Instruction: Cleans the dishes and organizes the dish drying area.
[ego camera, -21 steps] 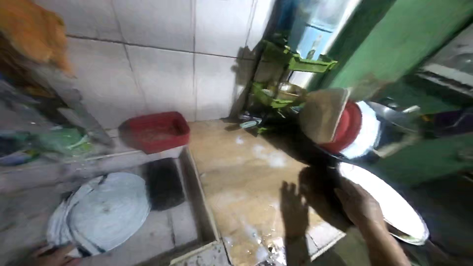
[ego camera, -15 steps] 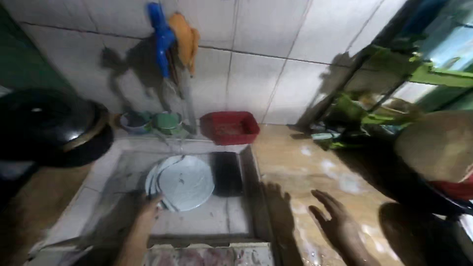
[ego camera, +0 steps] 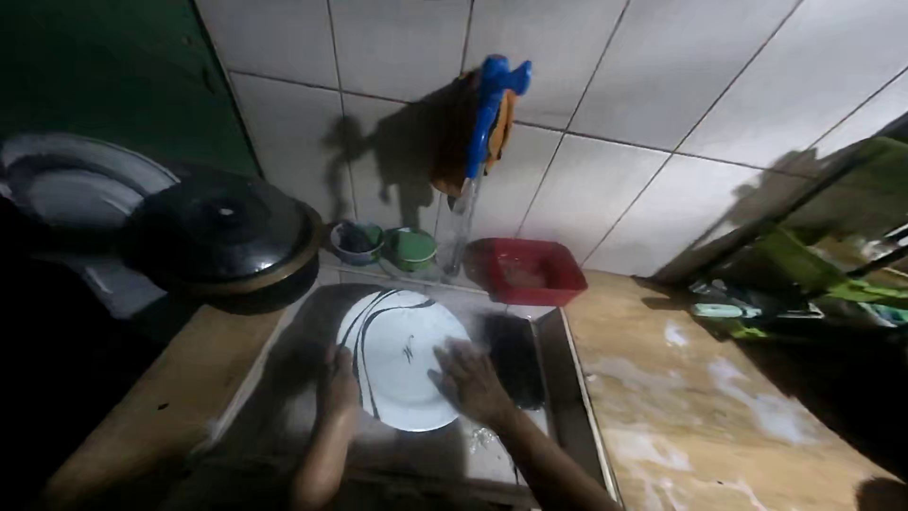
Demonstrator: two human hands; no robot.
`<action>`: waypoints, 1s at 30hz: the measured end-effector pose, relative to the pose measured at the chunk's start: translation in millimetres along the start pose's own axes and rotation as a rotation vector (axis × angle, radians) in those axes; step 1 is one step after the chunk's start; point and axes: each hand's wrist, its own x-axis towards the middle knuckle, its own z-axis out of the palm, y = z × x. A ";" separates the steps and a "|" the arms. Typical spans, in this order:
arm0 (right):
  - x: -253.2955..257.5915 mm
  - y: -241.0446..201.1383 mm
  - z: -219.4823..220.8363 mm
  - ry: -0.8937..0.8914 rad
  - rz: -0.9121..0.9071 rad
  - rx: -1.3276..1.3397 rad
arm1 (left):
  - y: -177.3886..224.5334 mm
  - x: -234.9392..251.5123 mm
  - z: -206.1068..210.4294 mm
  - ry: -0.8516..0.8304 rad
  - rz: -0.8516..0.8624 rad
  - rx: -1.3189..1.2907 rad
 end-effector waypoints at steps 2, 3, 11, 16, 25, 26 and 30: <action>32.3 12.9 -21.5 0.091 0.126 -0.086 | 11.2 -2.7 9.5 -0.034 -0.005 -0.065; 48.3 11.4 -32.9 0.123 0.183 -0.092 | 18.2 -5.0 16.2 -0.054 -0.024 -0.094; 69.1 -67.0 -21.0 0.308 -0.259 0.005 | 37.4 9.1 50.6 -0.161 -0.052 -0.215; -0.9 -63.0 0.1 0.242 -0.378 -0.089 | 60.4 23.0 44.9 -0.093 -0.150 -0.173; -26.2 -55.2 -68.3 0.584 0.100 0.767 | 96.4 -26.0 74.0 -0.446 0.441 -0.277; -17.0 -56.1 -81.6 0.588 0.171 0.972 | 87.3 -31.8 85.9 -0.503 0.675 -0.245; 10.2 -64.0 -115.1 0.562 0.268 1.486 | 75.1 -21.6 124.9 -0.472 1.202 0.171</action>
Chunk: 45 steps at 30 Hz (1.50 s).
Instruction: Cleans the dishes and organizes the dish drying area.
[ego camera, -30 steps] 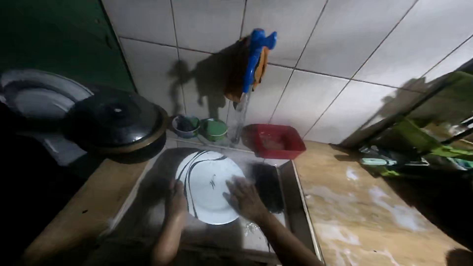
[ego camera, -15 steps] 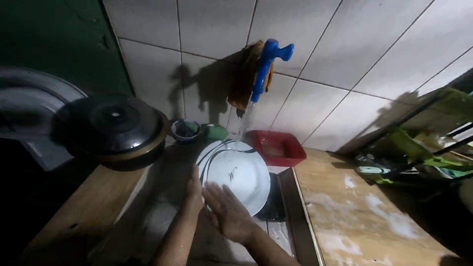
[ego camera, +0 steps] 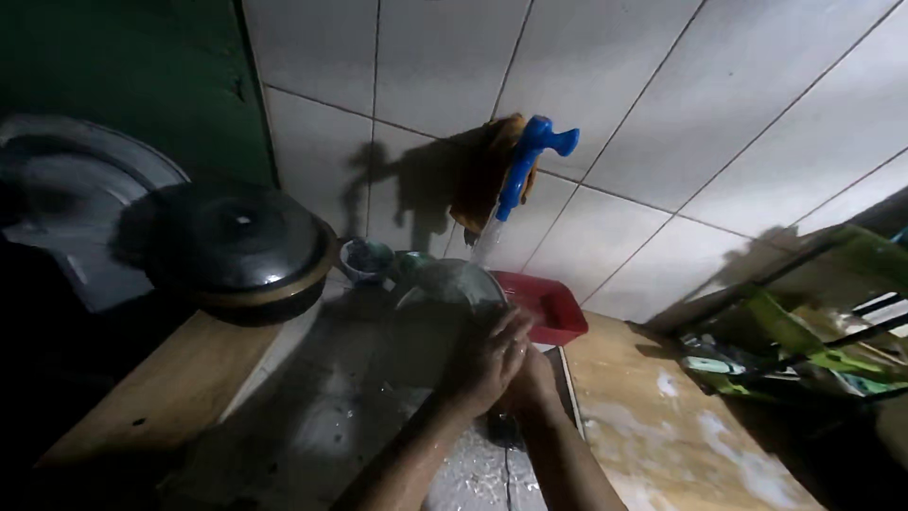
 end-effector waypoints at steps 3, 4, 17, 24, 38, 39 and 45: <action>15.9 -3.9 8.8 0.012 0.075 0.193 | -12.5 28.8 -11.8 -0.105 -0.061 0.225; 19.4 -4.2 8.6 0.002 0.068 0.228 | -17.8 39.2 -19.6 -0.132 -0.134 0.234; 20.6 6.5 -0.8 0.051 0.079 0.255 | -16.4 11.7 -17.9 -0.266 -0.162 0.250; 0.4 -27.1 -33.8 0.220 -0.063 0.203 | -76.4 -30.5 -86.9 -0.507 -0.320 0.344; -68.8 -5.5 -40.4 0.269 -0.314 -0.475 | 95.7 209.1 -114.7 -0.149 -0.082 0.487; -70.8 -7.1 -39.1 0.262 -0.307 -0.464 | 94.5 212.3 -112.2 -0.151 -0.087 0.508; -88.7 -18.4 -58.6 0.260 -0.295 -0.464 | 60.1 205.3 -134.2 -0.059 -0.150 0.067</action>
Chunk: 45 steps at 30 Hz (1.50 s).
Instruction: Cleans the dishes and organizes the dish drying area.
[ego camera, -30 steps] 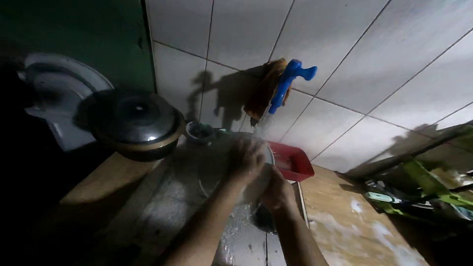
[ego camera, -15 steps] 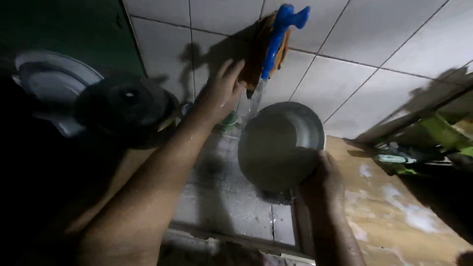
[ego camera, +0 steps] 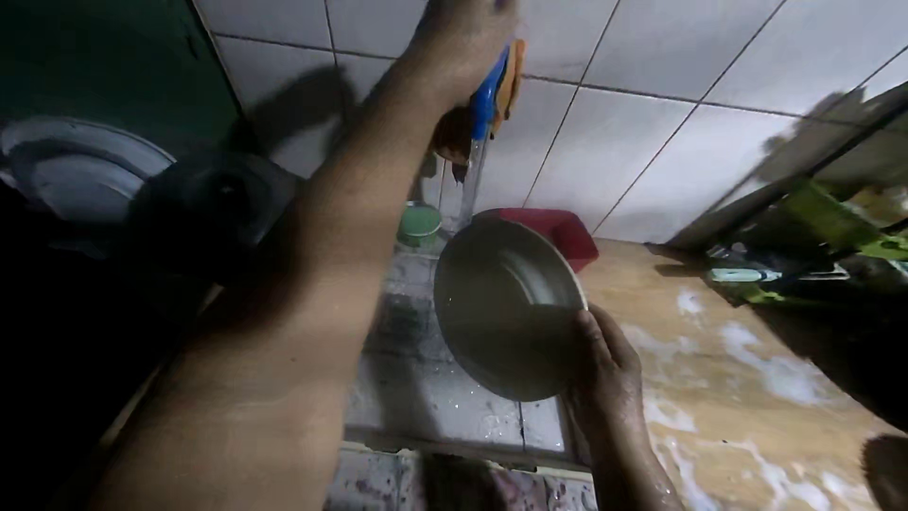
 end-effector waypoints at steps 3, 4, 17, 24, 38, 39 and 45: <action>-7.3 5.2 -18.9 0.071 0.054 0.001 | -53.4 -48.2 -3.9 -0.104 -0.161 -0.265; -8.8 8.5 -25.6 0.095 0.077 -0.009 | -70.9 -77.7 4.2 -0.154 -0.309 -0.198; -35.5 26.8 -49.5 0.124 0.183 -0.072 | -236.5 -263.8 130.4 -0.665 -0.508 0.536; -46.4 27.9 -48.2 0.044 0.200 -0.046 | -212.7 -252.9 136.7 -0.711 -0.554 0.580; -39.7 29.3 -93.3 0.123 0.216 0.178 | -199.9 -220.5 138.4 -0.453 -0.778 0.112; -37.9 30.8 -97.6 0.128 0.223 0.192 | -182.3 -204.0 140.8 -0.382 -0.740 0.042; -35.1 42.6 -118.3 0.150 0.155 0.164 | -59.0 -77.9 185.3 0.036 -0.210 -0.175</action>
